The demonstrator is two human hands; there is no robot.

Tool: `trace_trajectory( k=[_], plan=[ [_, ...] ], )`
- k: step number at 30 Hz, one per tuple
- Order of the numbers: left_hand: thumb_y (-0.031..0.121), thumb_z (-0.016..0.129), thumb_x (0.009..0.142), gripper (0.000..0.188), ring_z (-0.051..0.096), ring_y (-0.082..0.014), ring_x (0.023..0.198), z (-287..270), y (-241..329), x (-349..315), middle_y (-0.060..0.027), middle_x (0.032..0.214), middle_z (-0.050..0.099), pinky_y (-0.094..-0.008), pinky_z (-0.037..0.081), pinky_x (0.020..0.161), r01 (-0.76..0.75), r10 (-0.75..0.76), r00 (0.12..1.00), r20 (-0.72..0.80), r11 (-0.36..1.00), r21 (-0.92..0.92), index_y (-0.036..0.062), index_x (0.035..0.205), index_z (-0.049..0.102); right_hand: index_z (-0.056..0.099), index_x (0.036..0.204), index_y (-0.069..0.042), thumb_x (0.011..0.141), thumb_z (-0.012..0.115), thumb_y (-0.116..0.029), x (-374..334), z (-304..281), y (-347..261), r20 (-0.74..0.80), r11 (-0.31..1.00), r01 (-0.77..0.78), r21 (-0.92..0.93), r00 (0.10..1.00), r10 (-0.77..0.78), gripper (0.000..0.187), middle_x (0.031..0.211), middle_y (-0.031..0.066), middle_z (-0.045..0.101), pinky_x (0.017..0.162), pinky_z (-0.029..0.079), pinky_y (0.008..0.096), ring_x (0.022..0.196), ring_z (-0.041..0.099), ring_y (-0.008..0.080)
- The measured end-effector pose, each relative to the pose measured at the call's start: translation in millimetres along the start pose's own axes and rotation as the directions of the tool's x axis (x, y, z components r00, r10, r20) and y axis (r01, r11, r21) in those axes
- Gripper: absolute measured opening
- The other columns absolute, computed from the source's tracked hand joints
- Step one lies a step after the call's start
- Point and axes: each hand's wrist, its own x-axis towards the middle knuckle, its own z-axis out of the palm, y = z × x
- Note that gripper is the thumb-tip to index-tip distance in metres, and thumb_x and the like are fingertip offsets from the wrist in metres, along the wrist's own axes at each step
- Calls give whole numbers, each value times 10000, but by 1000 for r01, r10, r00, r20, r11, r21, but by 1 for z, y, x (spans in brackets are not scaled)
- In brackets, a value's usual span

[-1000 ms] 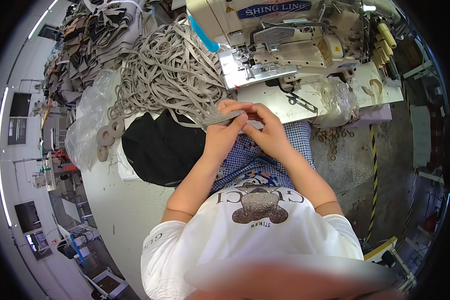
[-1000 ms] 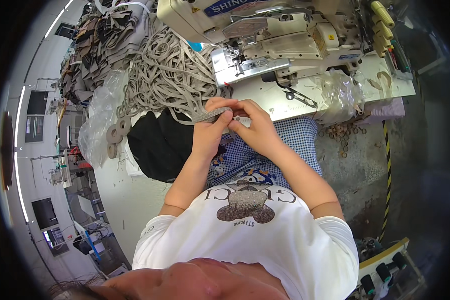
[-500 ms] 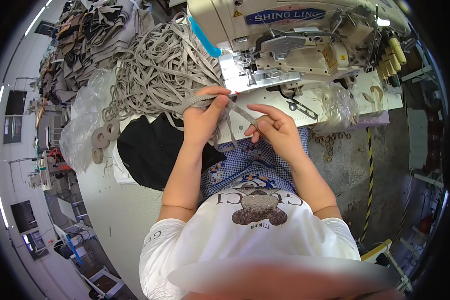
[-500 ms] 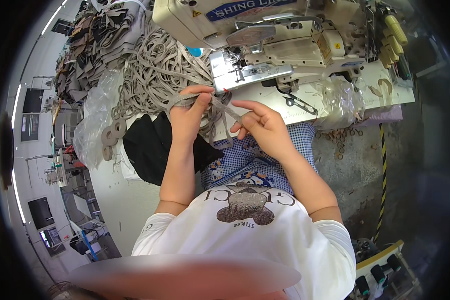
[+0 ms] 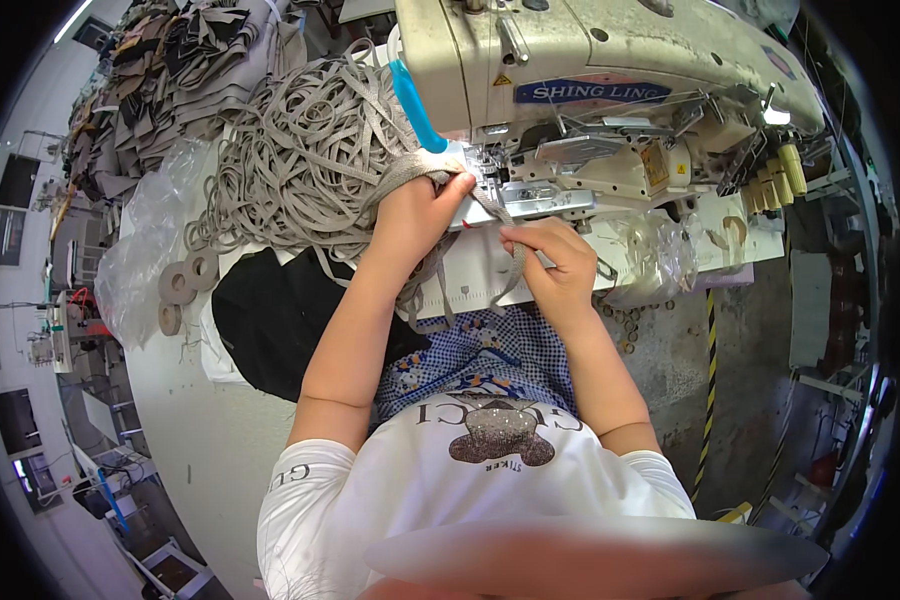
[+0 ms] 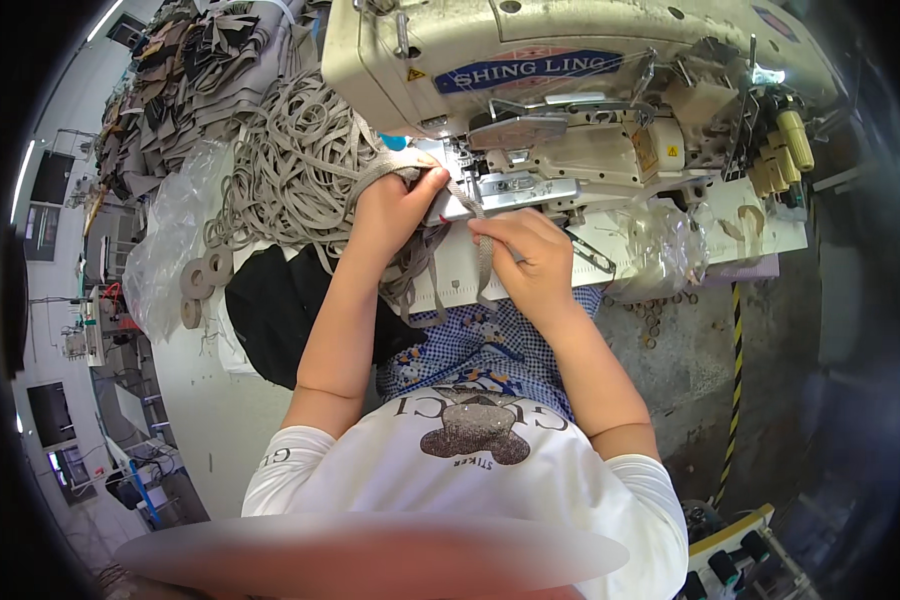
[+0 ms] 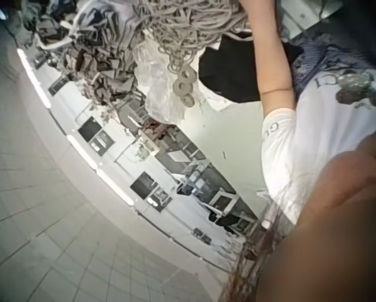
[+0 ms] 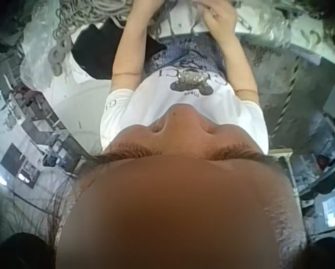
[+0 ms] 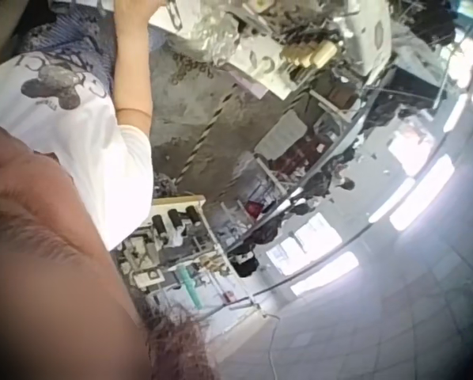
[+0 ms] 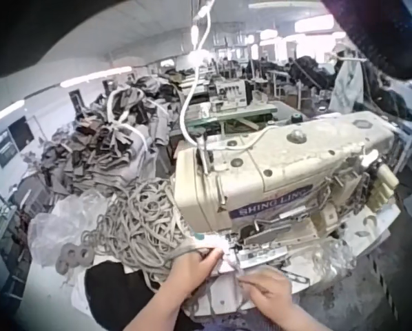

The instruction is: Sewing long strips of fabric together using an industrial sewing machine.

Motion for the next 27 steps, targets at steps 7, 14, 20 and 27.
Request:
trace_trajectory(
  k=[7, 14, 20, 27],
  plan=[
    [252, 558, 838, 248, 604, -270, 790, 9, -11, 17, -137, 879, 618, -333, 455, 714, -7, 7, 1000, -27, 1000, 3, 21, 893, 631, 662, 824, -37, 619, 575, 96, 20, 7, 6, -178, 951, 239, -198, 945, -274, 259, 844, 72, 640, 667, 462, 304, 770, 576, 218],
    [229, 579, 816, 247, 603, -244, 706, 10, -9, 27, -118, 786, 624, -324, 449, 650, -28, 25, 997, -70, 999, -41, -12, 841, 627, 647, 836, -39, 623, 558, 113, 24, 12, 13, -205, 954, 248, -168, 938, -280, 276, 833, 66, 636, 657, 463, 302, 747, 579, 226],
    [230, 619, 770, 263, 568, -178, 591, 15, -21, 42, -110, 640, 618, -307, 436, 574, 49, -57, 998, -41, 980, -193, -31, 802, 624, 634, 837, -30, 660, 566, 99, 27, 14, 11, -166, 936, 261, -237, 938, -304, 230, 846, 82, 637, 681, 456, 308, 760, 570, 234],
    [243, 646, 753, 287, 538, -128, 585, 10, -18, 41, -94, 640, 620, -280, 425, 558, 99, -104, 995, -14, 973, -207, -42, 768, 627, 631, 822, -42, 668, 599, 71, 27, 13, 16, -153, 938, 242, -247, 946, -284, 194, 834, 73, 640, 662, 451, 298, 732, 575, 229]
  ],
)
